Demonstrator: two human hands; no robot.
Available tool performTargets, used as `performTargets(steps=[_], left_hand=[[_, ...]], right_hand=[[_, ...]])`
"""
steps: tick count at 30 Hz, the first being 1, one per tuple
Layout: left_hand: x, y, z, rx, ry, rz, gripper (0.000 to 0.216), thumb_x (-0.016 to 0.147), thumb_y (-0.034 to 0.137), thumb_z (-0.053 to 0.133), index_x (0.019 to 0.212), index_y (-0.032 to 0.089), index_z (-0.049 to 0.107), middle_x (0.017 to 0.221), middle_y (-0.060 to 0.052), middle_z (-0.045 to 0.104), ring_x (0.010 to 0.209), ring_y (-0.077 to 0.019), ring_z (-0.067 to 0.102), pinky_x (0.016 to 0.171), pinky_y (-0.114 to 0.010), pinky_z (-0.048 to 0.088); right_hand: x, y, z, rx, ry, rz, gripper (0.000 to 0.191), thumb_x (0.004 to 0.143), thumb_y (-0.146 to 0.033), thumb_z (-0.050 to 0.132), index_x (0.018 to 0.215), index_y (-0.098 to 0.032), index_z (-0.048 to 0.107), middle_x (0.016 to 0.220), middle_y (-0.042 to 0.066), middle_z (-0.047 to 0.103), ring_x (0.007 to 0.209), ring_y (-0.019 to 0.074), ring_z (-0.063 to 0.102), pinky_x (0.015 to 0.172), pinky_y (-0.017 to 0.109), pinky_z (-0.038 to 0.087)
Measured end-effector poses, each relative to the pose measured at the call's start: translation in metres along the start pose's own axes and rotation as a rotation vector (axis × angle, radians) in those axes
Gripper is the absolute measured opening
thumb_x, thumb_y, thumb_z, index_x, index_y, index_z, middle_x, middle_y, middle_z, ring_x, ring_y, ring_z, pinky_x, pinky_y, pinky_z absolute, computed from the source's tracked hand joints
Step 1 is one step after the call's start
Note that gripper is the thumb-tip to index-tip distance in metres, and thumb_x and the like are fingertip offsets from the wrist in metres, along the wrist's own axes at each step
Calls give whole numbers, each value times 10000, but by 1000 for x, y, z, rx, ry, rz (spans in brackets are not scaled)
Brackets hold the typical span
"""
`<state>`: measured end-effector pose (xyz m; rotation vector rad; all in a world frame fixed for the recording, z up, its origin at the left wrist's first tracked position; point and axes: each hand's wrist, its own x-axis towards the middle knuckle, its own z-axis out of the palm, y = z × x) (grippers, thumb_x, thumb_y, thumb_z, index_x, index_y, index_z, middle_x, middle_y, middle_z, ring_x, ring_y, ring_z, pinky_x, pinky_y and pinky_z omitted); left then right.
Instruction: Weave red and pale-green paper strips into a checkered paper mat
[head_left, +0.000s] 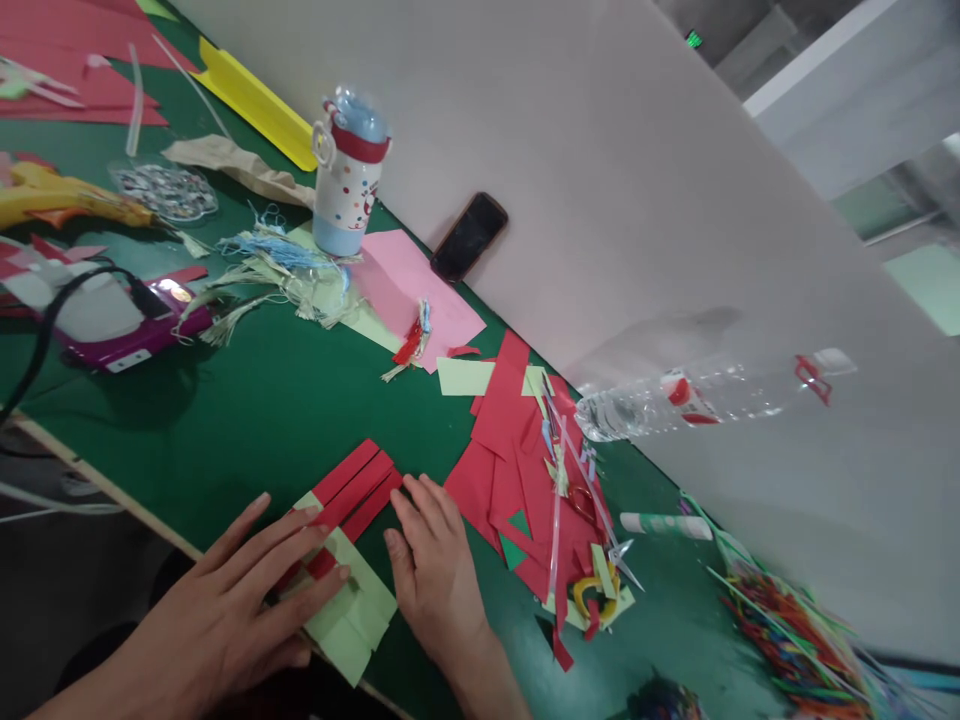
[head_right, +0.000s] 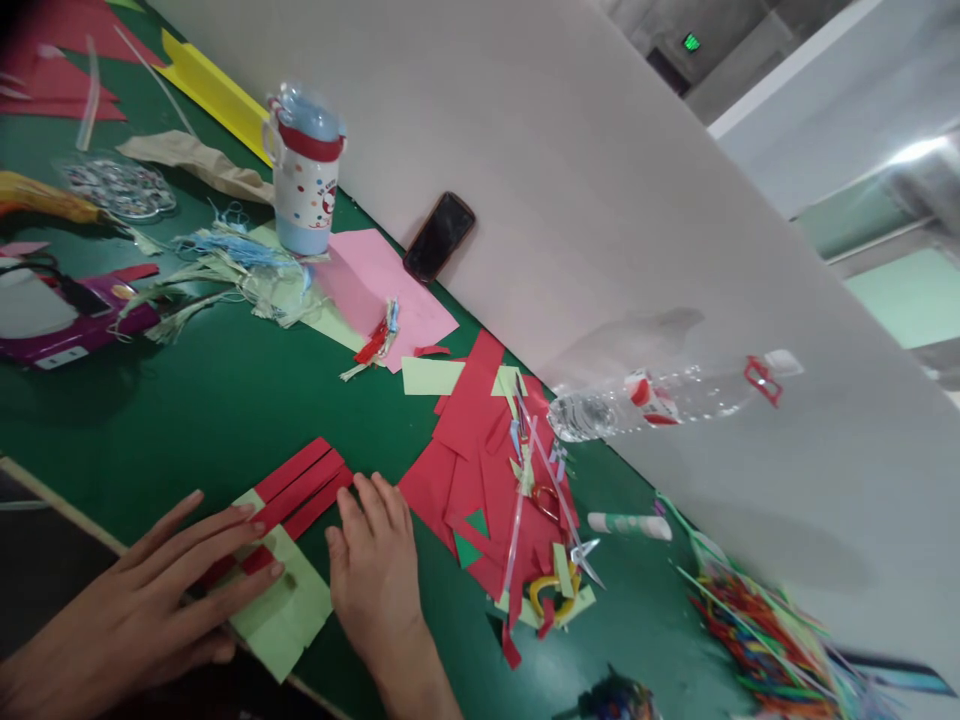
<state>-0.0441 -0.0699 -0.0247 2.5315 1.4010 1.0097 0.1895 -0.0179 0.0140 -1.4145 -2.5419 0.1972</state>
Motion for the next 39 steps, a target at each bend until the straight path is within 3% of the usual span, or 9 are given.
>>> performTargets(steps=[3,6,10,15,22,28,33,36,39], left_hand=[[1,-2,-9,47,-54,47,471,812,691,582,1177,400,652,1281,6,642,1232,-218,547,1213,-420,125],[5,-3,-14,128,-115,184,620,774,752,566,1275,387,602,1355,-5,613,1269,-236,525,1207,-427,100],[3,-2,-5,113,-224,258,721,790,775,508,1400,391,482,1405,38,585,1349,-217,449,1183,-410,199],[-8,-4,8,58,-298,248,726,813,784,456,1431,403,440,1384,41,607,1366,-210,424,1199,-427,147],[-1,-6,4,68,-286,272,613,857,735,457,1361,394,525,1343,62,638,1272,-225,523,1215,-455,30],[-2,-7,-5,75,-230,277,515,898,558,575,1390,451,463,1378,79,606,1327,-175,490,1222,-454,105],[-4,-20,-16,82,-163,143,558,891,535,599,1397,317,506,1442,-38,557,1367,-228,459,1229,-474,82],[0,-28,-15,136,-230,198,613,888,578,574,1428,309,468,1460,-15,540,1392,-208,425,1236,-435,38],[0,-33,-10,168,-285,264,671,903,597,530,1478,277,395,1484,-13,510,1391,-184,423,1237,-395,-12]], right_hand=[[-1,-4,-3,-10,50,0,374,985,-184,436,1329,-123,568,1412,153,545,1379,280,429,1077,475,465],[7,-6,-6,-10,29,-49,391,985,-169,423,1355,-122,542,1449,149,507,1426,276,357,1101,479,438],[34,-6,-1,-54,-68,-136,438,984,-188,444,1419,-168,486,1523,101,431,1477,276,244,1162,513,334],[60,-4,14,-74,-158,-230,459,1015,-286,433,1472,-247,418,1575,37,353,1491,258,201,1182,512,280],[60,-2,21,-32,-175,-214,446,1044,-321,349,1485,-266,387,1593,-5,313,1493,251,190,1200,511,227],[63,0,8,51,-179,-189,448,1054,-331,335,1484,-220,391,1591,14,320,1500,239,162,1200,474,261],[52,1,-13,80,-97,-196,413,1035,-230,363,1431,-173,468,1564,47,373,1505,237,137,1203,481,266],[31,-5,-24,72,-68,-172,400,1029,-216,363,1397,-145,504,1554,82,387,1503,236,148,1199,483,277],[0,-19,-28,97,-125,-206,501,1022,-385,413,1423,-88,464,1550,127,383,1499,257,160,1212,471,244]])
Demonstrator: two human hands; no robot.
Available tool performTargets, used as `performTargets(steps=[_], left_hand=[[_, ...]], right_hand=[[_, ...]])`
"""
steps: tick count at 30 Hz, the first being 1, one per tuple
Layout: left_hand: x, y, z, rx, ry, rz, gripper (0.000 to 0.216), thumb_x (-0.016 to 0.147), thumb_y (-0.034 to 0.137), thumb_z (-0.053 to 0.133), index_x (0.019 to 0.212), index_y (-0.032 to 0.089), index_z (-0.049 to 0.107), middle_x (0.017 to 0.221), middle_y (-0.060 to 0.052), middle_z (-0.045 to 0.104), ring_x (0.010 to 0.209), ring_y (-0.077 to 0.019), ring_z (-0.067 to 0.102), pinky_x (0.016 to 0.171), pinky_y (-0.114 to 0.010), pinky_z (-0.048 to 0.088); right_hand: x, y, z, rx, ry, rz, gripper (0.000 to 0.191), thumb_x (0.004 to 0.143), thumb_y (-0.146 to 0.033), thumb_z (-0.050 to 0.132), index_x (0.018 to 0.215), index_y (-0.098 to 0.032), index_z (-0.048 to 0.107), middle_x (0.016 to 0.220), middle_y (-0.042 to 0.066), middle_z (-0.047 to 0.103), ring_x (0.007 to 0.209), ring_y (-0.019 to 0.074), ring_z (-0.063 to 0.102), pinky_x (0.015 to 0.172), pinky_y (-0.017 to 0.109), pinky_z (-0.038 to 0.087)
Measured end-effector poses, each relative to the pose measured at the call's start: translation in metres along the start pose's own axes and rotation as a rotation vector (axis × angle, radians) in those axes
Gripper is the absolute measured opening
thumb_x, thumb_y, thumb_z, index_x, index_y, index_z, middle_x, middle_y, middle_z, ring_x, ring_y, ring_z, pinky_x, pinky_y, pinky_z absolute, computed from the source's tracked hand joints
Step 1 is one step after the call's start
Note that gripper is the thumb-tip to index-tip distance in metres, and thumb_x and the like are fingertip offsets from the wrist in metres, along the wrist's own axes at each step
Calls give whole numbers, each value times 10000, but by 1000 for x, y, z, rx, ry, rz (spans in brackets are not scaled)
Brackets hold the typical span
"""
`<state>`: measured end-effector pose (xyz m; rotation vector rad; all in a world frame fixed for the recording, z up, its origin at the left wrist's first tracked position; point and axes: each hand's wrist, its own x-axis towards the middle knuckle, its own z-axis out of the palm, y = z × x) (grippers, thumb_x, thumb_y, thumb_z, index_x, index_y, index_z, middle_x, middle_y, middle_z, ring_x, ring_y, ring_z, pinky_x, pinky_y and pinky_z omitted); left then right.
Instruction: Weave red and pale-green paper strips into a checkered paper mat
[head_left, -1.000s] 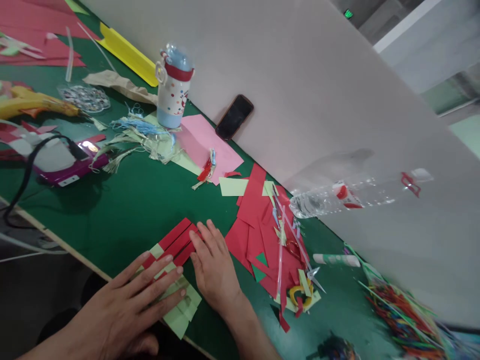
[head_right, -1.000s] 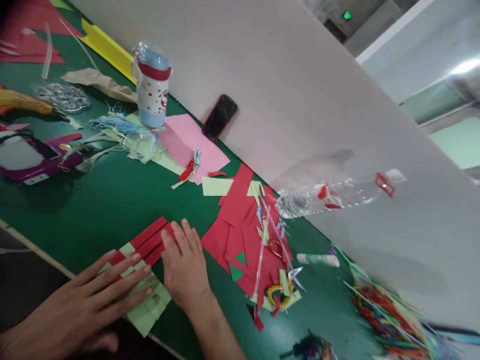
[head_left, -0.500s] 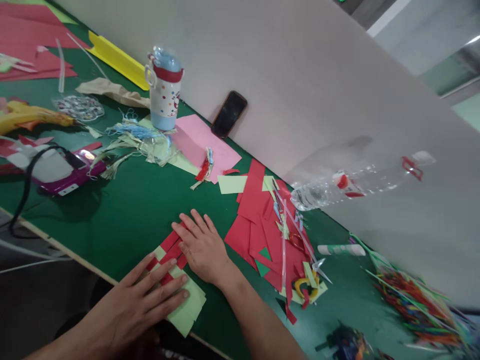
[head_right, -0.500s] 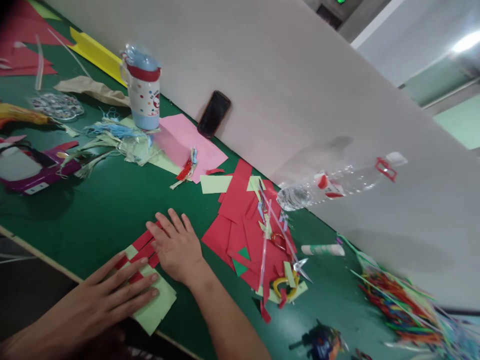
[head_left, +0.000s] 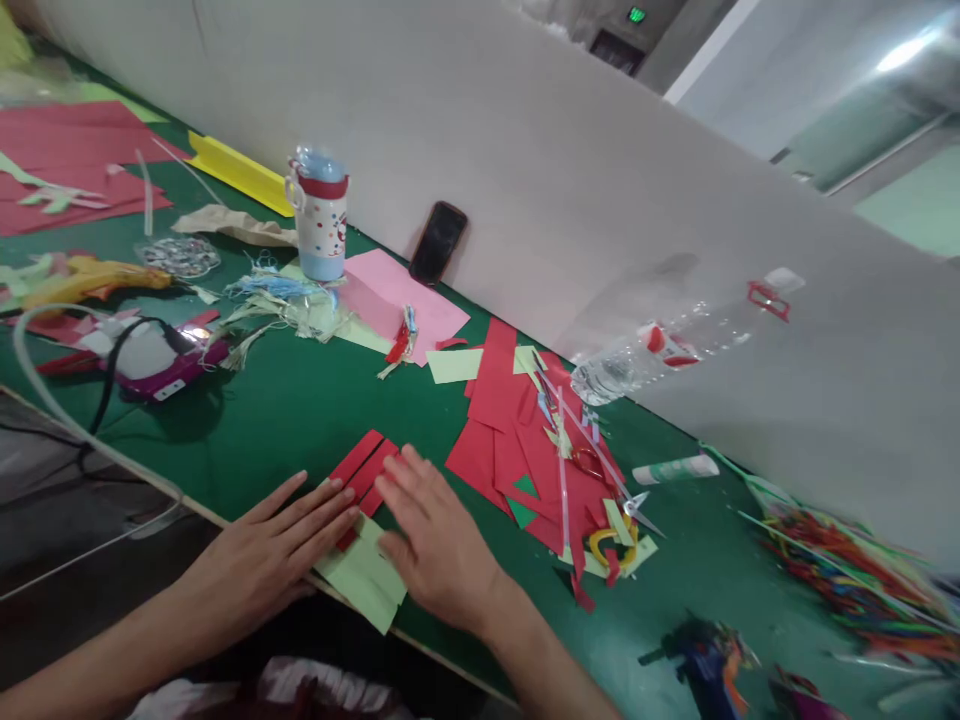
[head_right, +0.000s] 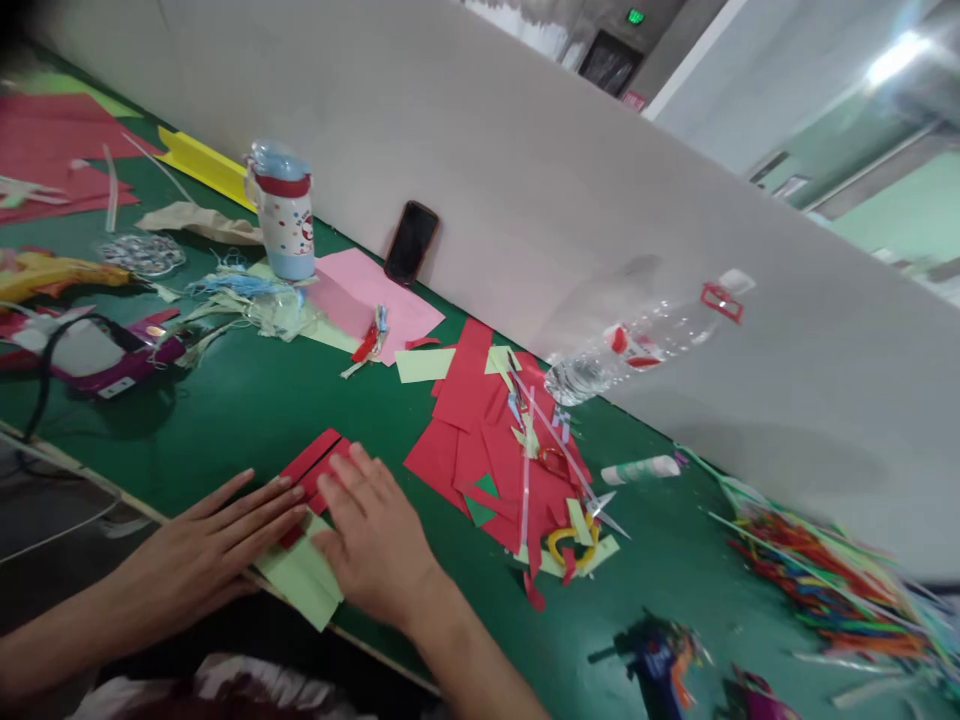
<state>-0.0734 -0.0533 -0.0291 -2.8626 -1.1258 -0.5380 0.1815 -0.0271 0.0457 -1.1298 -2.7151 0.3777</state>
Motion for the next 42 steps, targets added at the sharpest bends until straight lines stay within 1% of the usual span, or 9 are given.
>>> performTargets(steps=[4,9,12,18,20,25,32,37,42], left_hand=[[-7,5,5,-21,7,-9,527,975,361,470,1486,265,382,1496,-19,491,1386,-180,432,1238,-413,30],[-21,14,-1,-133,61,5,583,906,93,436,1461,271,422,1407,-7,591,1338,-164,496,1235,-417,84],[-25,14,-9,-255,67,-10,674,826,-18,395,1426,280,468,1334,-2,651,1268,-150,565,1208,-392,208],[2,7,-28,-959,117,-569,195,824,284,650,1007,298,716,1055,-1,762,1018,-211,695,950,-305,506],[20,5,-35,-1034,128,-635,286,822,348,680,1099,279,669,955,-6,764,945,-208,704,900,-306,525],[58,-2,-40,-1279,102,-656,454,798,431,706,1180,231,563,869,1,717,741,-170,690,694,-279,550],[88,-8,-31,-1527,42,-562,725,669,386,826,1273,240,453,959,-1,690,822,-183,678,749,-311,547],[107,-8,-44,-1572,12,-542,618,731,367,807,1230,236,466,988,-8,697,867,-185,681,744,-291,548],[116,-7,-55,-1555,13,-607,539,769,384,779,1189,219,484,1005,-28,712,878,-205,692,759,-317,555]], right_hand=[[-37,-26,21,19,-124,-111,852,920,-613,519,1522,-61,275,1582,142,308,1499,284,152,1223,469,201],[-61,-37,58,-34,34,-119,532,935,-233,497,1447,-109,425,1485,127,479,1424,301,358,1173,506,305],[-62,-38,59,130,103,-63,466,907,-212,503,1370,-168,518,1352,89,622,1335,259,495,1145,432,363],[-44,-39,22,703,142,239,313,935,-256,481,1187,-240,666,1125,25,741,1011,181,703,918,269,519],[-37,-36,11,849,182,336,293,954,-283,474,1134,-226,698,1062,36,754,965,191,709,876,280,528],[-23,-23,-2,1186,244,476,321,911,-479,588,946,-193,729,863,57,757,780,225,719,771,332,548],[-18,-13,-12,1427,314,633,402,809,-546,714,977,-180,731,793,64,745,698,236,712,697,346,551],[-10,-5,-28,1529,376,646,471,773,-538,759,1066,-171,719,963,95,748,773,248,720,749,386,571],[-10,6,-45,1573,387,606,686,745,-729,664,1077,-130,704,963,137,743,843,285,717,759,418,578]])
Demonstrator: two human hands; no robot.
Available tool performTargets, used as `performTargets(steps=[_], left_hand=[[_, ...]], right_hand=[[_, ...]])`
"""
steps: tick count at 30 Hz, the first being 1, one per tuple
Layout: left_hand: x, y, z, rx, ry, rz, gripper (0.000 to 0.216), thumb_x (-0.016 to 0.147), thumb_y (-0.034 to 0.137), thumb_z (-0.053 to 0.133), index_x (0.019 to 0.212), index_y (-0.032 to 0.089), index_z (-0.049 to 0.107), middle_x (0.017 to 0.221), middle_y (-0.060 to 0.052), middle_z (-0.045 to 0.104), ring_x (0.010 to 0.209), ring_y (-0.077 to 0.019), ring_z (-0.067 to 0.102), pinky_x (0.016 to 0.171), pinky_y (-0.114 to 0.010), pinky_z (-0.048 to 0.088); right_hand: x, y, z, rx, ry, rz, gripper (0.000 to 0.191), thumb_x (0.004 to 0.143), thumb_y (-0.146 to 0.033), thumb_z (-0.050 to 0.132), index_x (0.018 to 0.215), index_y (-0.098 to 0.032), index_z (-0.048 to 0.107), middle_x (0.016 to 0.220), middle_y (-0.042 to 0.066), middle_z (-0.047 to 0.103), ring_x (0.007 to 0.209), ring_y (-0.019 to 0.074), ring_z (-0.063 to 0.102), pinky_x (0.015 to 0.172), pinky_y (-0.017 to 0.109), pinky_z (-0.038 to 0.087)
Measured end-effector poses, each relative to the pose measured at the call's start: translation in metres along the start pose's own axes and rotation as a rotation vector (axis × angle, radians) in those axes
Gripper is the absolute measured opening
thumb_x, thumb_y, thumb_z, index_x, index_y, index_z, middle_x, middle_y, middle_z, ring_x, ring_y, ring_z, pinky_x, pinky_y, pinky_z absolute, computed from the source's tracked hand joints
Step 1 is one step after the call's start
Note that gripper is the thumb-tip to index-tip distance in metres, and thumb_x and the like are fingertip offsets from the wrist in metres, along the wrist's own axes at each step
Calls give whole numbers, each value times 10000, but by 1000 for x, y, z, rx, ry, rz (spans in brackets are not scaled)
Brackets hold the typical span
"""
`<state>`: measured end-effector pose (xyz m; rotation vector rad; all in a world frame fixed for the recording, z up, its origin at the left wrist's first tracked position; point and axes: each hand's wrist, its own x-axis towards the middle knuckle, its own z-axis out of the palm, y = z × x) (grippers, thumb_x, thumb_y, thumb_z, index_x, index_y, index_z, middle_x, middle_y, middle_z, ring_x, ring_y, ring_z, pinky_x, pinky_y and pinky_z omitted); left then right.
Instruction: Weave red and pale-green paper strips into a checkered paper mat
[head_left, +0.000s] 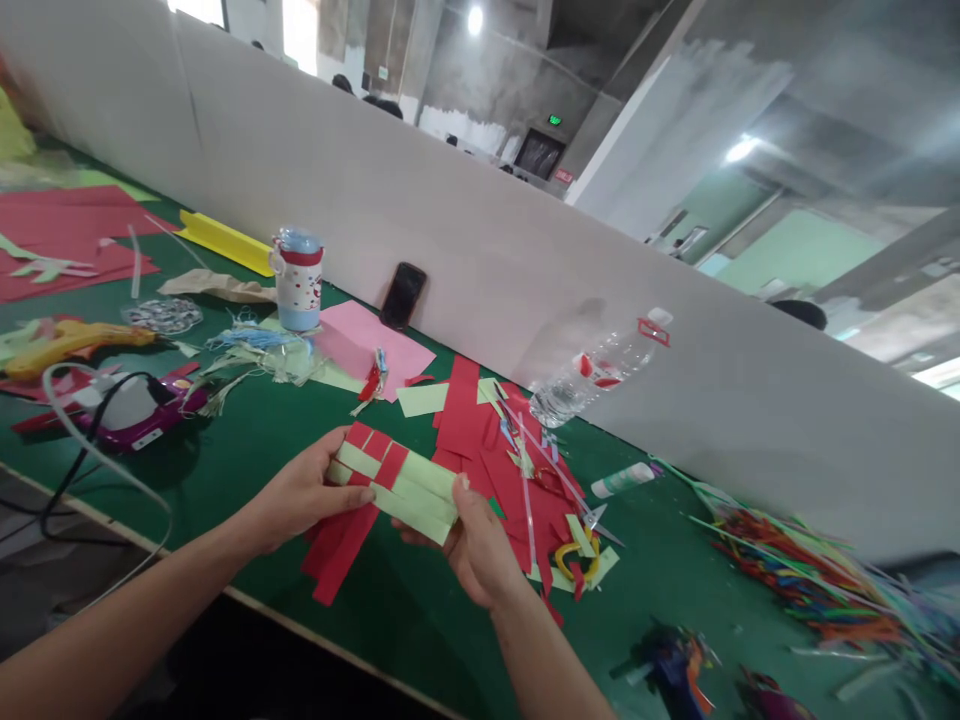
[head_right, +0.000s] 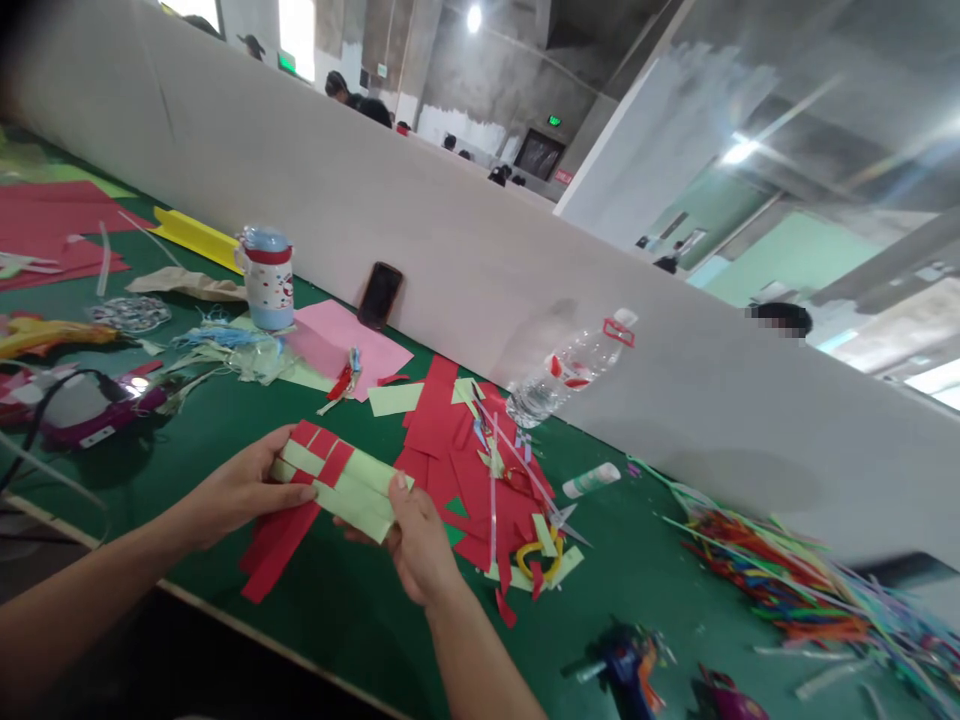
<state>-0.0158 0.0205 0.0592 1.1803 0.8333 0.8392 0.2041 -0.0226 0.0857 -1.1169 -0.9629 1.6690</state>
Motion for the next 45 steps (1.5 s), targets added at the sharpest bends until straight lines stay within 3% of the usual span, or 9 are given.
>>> performTargets(steps=[4,7,13,21,24,29,34,40,45], left_hand=[[-3,1,1,-3,19,-34,521,760,383,781,1166,215,501,1012,-34,724,885,-226,704,766,-344,565],[-5,-2,1,-10,29,-52,527,771,391,767,1191,223,497,1012,-28,722,881,-230,708,767,-362,573],[-9,-11,-2,6,52,-57,747,733,381,800,1348,246,397,1156,-45,675,984,-242,691,835,-377,569],[-15,-24,-8,122,141,-74,841,721,375,797,1418,245,346,1153,-56,667,938,-224,683,816,-355,569],[-16,-19,-8,156,163,-49,865,745,393,771,1459,267,300,1144,-49,670,922,-223,692,826,-366,573],[-10,2,-11,290,256,152,969,749,437,765,1521,284,199,1089,-49,695,879,-249,717,764,-341,597],[1,17,-20,230,211,183,1048,741,432,780,1542,269,125,1019,-50,733,848,-250,730,718,-302,595],[9,10,-24,93,219,89,1017,711,403,810,1522,289,208,1100,-40,722,910,-245,720,759,-319,595],[9,-3,-17,-55,297,50,978,694,404,827,1488,291,267,1151,-42,708,952,-228,704,770,-292,592]], right_hand=[[3,2,-2,-181,38,-74,600,651,-560,840,1067,-153,696,947,85,745,843,261,699,755,380,579],[5,8,3,-213,116,-79,511,650,-463,863,1039,-179,694,898,44,737,815,241,686,696,355,586],[6,16,8,-199,137,-33,497,654,-467,852,1029,-180,696,916,47,739,829,248,689,687,364,594],[8,27,7,-188,128,-1,519,668,-459,842,1073,-179,677,939,46,736,843,249,691,703,368,600],[11,22,10,-233,114,-61,455,689,-468,820,1019,-182,691,893,39,734,797,234,685,695,357,595],[20,3,13,-365,142,-262,304,737,-437,770,904,-193,702,717,12,698,675,196,645,662,323,559],[36,-5,14,-341,131,-295,299,722,-424,784,889,-191,702,710,1,688,681,189,641,666,317,554],[51,2,13,-257,67,-217,470,701,-512,799,1017,-184,684,918,49,741,804,225,692,736,364,585],[46,14,7,34,-91,-118,659,683,-674,754,1160,-235,636,1227,101,678,1031,269,677,856,412,565]])
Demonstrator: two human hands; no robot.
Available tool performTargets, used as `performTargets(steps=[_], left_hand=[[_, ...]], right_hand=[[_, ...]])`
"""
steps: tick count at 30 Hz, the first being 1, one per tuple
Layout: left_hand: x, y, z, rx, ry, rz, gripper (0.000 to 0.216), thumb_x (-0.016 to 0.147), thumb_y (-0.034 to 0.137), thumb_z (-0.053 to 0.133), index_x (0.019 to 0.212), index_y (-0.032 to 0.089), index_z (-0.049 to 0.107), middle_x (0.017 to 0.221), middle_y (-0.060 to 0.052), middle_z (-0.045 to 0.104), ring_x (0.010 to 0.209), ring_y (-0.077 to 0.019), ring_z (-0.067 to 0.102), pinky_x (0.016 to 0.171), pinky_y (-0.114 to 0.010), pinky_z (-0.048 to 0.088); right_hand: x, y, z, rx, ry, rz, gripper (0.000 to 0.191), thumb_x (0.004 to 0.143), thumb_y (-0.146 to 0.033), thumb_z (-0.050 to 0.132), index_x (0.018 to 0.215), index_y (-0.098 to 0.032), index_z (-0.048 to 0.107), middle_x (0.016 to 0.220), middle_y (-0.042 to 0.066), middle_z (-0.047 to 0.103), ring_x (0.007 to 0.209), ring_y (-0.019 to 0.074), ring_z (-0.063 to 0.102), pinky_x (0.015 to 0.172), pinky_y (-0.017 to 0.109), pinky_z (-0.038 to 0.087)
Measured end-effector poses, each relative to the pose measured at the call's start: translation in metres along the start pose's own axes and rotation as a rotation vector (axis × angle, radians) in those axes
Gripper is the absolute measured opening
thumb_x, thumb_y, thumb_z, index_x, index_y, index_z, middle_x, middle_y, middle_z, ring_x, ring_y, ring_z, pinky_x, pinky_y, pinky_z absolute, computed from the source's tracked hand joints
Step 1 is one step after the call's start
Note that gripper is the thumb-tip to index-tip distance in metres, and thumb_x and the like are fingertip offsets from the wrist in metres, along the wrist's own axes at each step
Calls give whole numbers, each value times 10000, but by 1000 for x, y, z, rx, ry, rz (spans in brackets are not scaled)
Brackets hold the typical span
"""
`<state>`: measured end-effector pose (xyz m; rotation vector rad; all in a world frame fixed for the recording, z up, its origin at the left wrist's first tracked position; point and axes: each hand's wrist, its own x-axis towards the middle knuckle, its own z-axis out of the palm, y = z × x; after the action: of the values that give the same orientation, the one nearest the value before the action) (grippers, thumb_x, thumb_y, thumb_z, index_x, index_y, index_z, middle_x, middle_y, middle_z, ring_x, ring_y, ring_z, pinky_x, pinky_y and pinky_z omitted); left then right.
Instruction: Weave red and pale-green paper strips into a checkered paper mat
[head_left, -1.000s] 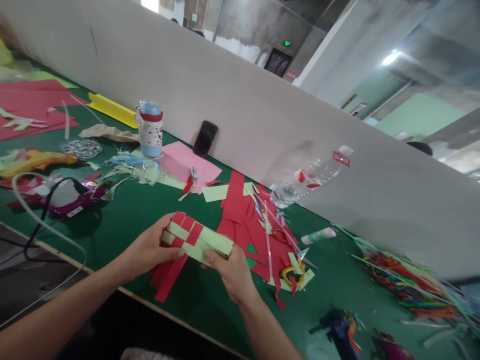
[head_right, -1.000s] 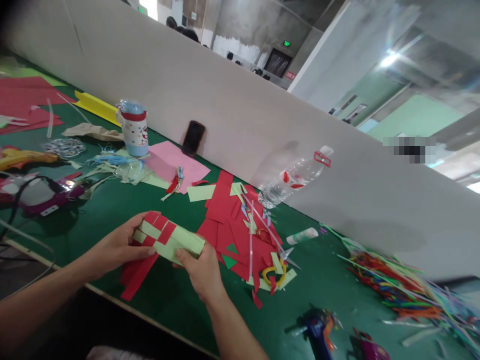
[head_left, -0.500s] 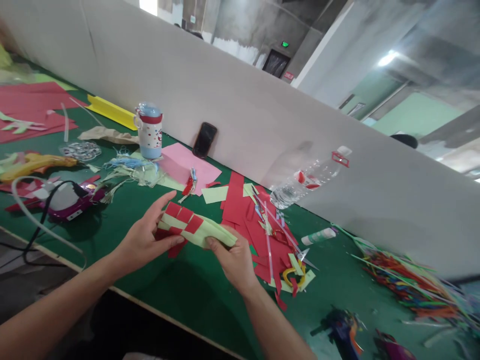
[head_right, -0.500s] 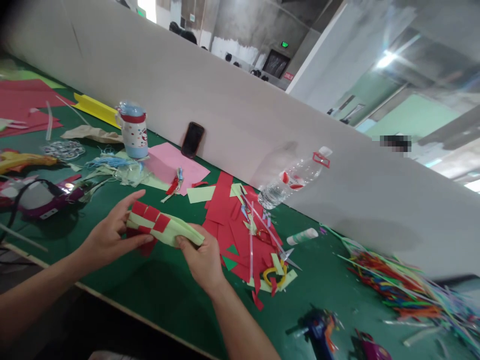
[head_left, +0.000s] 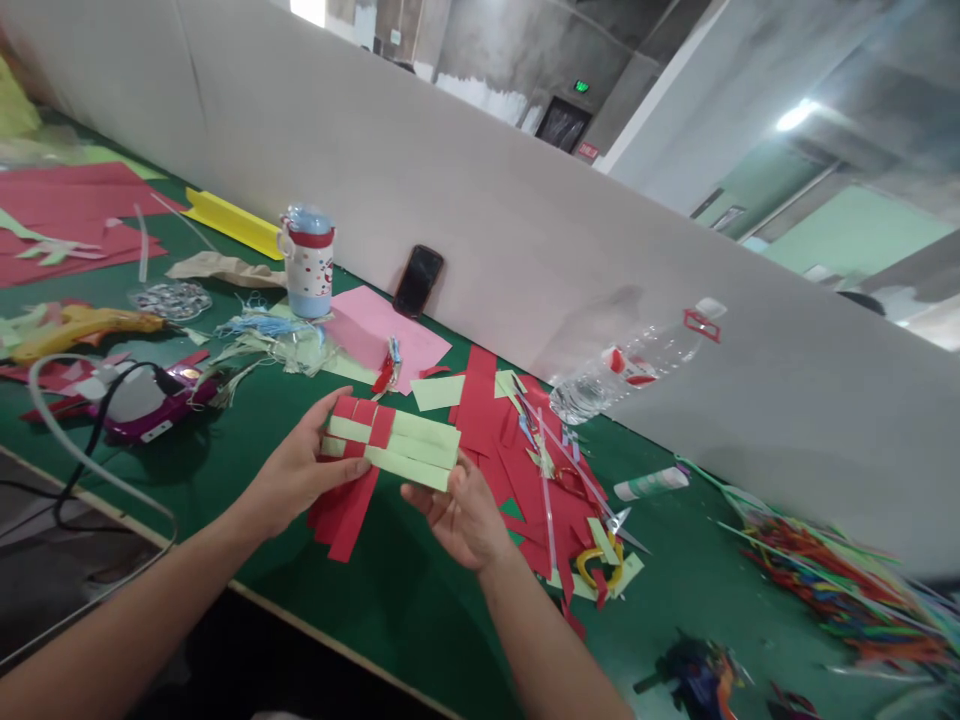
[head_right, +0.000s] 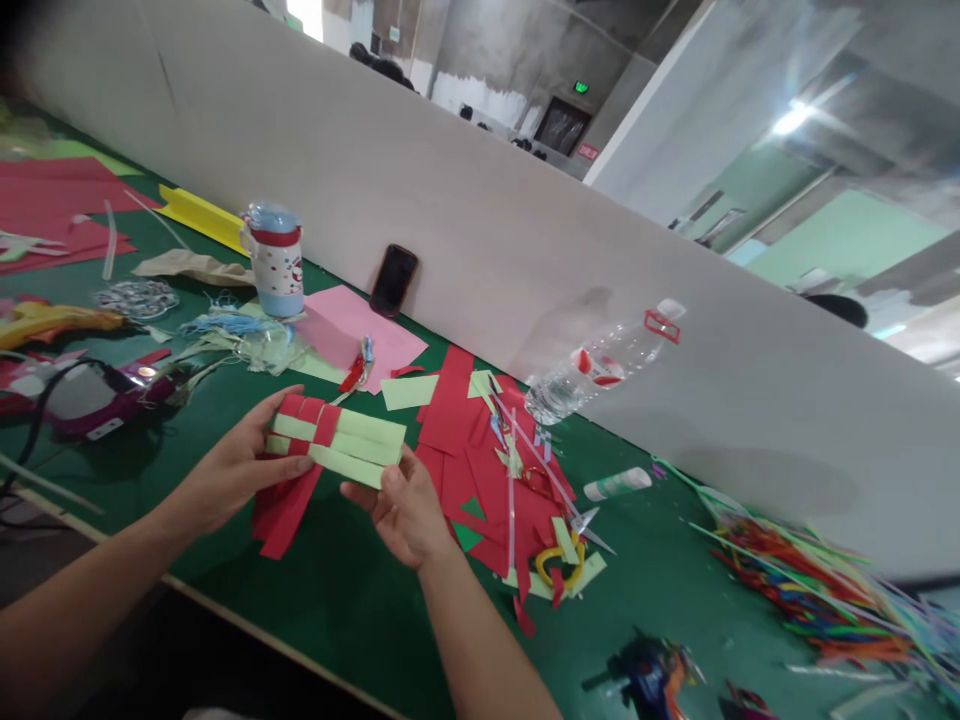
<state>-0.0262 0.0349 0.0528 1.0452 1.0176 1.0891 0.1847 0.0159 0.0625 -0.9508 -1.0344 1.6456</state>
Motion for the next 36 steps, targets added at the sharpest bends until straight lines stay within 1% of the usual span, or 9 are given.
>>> performTargets(steps=[4,9,13,16,19,24,29,33,36], left_hand=[[-4,-8,13,-51,45,-7,977,706,415,819,1494,286,255,1206,-60,689,991,-235,699,809,-294,589],[-10,-11,27,-74,34,1,1028,710,427,810,1518,270,194,1201,-69,686,1050,-261,684,876,-356,579],[-12,-14,28,109,78,44,998,746,455,769,1526,269,174,1116,-48,698,992,-257,696,848,-379,580],[-12,-16,21,232,62,116,965,787,444,731,1533,280,141,1077,-39,693,963,-254,697,852,-411,573],[-13,-14,7,484,125,374,899,803,405,724,1515,280,190,1281,-88,601,1206,-295,584,1031,-474,465],[-36,-20,-20,976,222,788,616,867,258,652,1408,312,363,1304,-81,531,1307,-301,464,1097,-488,387],[-75,-53,-39,1250,-47,819,461,877,184,614,1322,233,502,1249,-67,639,1267,-249,521,1139,-419,350],[-89,-69,-44,1421,-253,844,458,909,254,602,1359,247,523,1351,-6,629,1278,-194,540,1202,-380,249],[-88,-70,-44,1483,-334,845,499,921,339,591,1400,235,494,1402,-13,595,1282,-207,548,1170,-394,321]], right_hand=[[-3,15,9,56,-60,3,729,600,-682,801,1157,-236,651,1254,124,663,1122,307,635,881,421,557],[6,24,33,70,41,-6,607,681,-510,821,1180,-206,654,1198,105,697,1142,309,637,976,464,526],[12,27,36,81,142,-67,467,743,-426,800,1140,-206,687,1179,73,711,1144,283,639,1024,444,501],[14,24,29,-175,159,-204,348,857,-435,695,1146,-239,699,1145,52,720,1102,258,656,989,429,521],[16,15,17,-550,151,-409,247,915,-436,623,1044,-265,747,1001,50,733,968,241,672,910,415,545],[22,11,-3,-1042,-217,-724,154,923,-310,633,1005,-299,762,933,36,735,875,201,631,866,360,525],[23,36,-10,-1366,-532,-927,244,992,-208,511,926,-288,731,866,12,720,800,146,618,754,277,529],[24,52,-15,-1395,-639,-1036,158,966,-176,571,911,-239,705,868,11,715,779,131,600,729,254,518],[27,54,-16,-1405,-695,-1085,150,969,-168,570,897,-213,693,890,14,710,783,121,586,767,248,514]])
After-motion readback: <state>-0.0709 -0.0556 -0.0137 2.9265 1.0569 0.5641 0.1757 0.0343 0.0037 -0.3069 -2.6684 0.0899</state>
